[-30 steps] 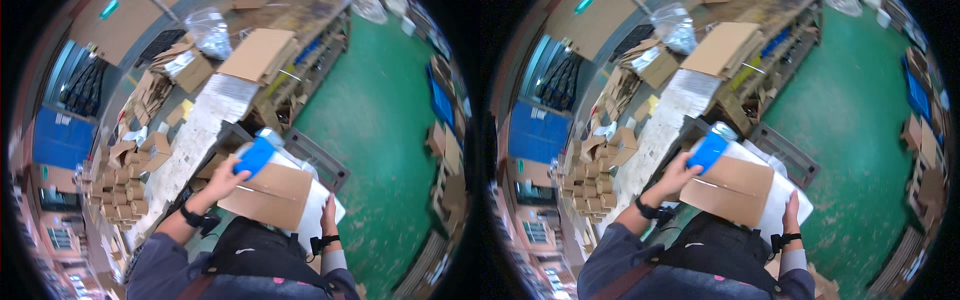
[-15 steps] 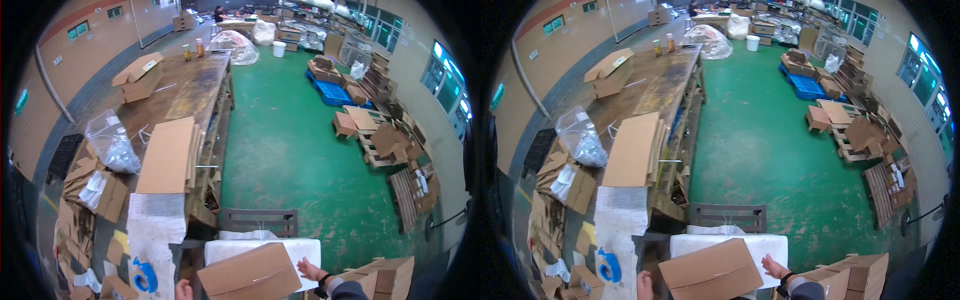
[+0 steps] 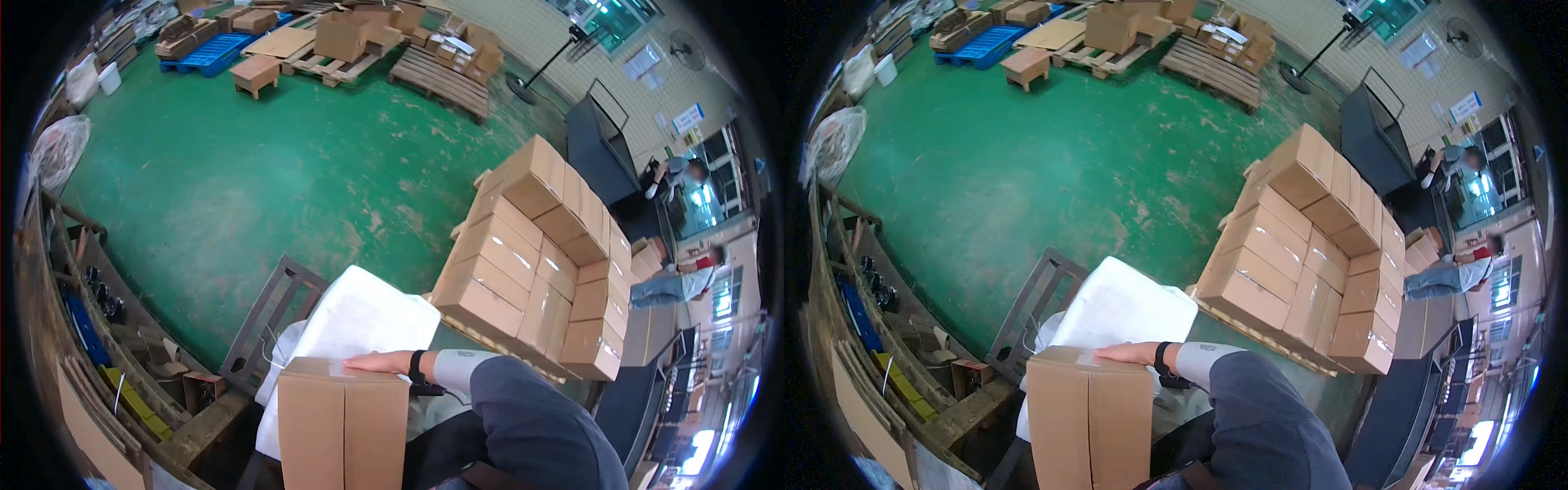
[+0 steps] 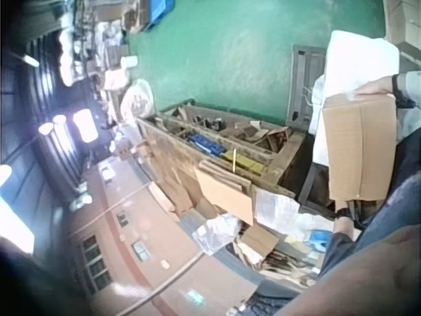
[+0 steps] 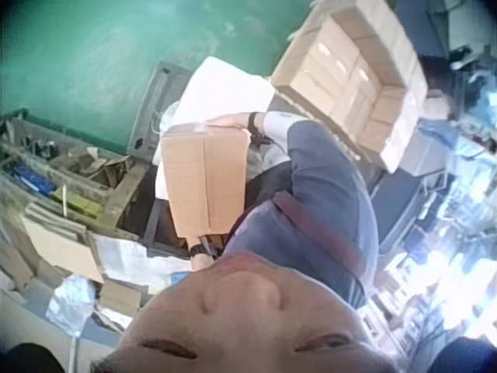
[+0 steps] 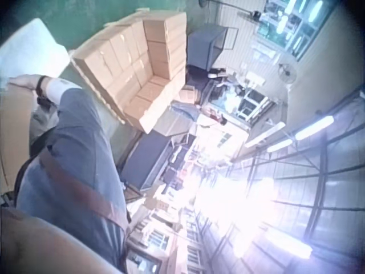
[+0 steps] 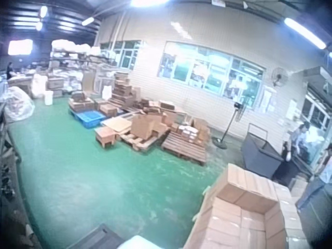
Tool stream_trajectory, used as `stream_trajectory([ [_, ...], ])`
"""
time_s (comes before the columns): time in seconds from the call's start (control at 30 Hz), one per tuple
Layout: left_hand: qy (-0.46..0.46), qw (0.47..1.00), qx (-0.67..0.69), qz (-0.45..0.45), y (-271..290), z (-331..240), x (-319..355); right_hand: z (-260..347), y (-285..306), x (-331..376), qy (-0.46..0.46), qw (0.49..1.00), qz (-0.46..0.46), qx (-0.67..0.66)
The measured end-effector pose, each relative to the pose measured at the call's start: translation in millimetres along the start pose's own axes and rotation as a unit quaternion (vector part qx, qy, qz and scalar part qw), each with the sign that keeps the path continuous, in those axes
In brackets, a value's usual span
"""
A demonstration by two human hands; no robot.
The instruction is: Packing various components into cardboard boxes and securing them with tape.
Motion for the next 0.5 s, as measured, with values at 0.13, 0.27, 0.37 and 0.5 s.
stream_trajectory([
  [0.13, 0.061, 0.997, 0.050, 0.024, -0.1, 2.7, 0.1, -4.7, 5.3, 13.3, 0.027, 0.999, 0.003, -0.031],
  [0.27, 0.122, 0.987, 0.096, 0.038, -8.0, -6.6, 7.2, -24.6, 12.4, 71.4, 0.067, 0.974, -0.019, -0.215],
  [0.37, 0.163, 0.978, 0.117, 0.058, -39.0, -32.4, -3.0, -74.1, 32.0, 127.4, 0.010, 0.933, -0.078, -0.351],
  [0.5, 0.214, 0.964, 0.124, 0.099, -117.7, -82.0, -37.0, -98.7, 82.2, 217.6, -0.005, 0.941, -0.154, -0.301],
])
Point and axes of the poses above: each hand's wrist, its own x-axis away from the middle knuckle, its own y-axis out of the back of the hand, z = x × y, the point moved 10 cm from there along -x, towards the middle knuckle, and after that the axes turned 11 degrees about y, right-handed, at the moved point
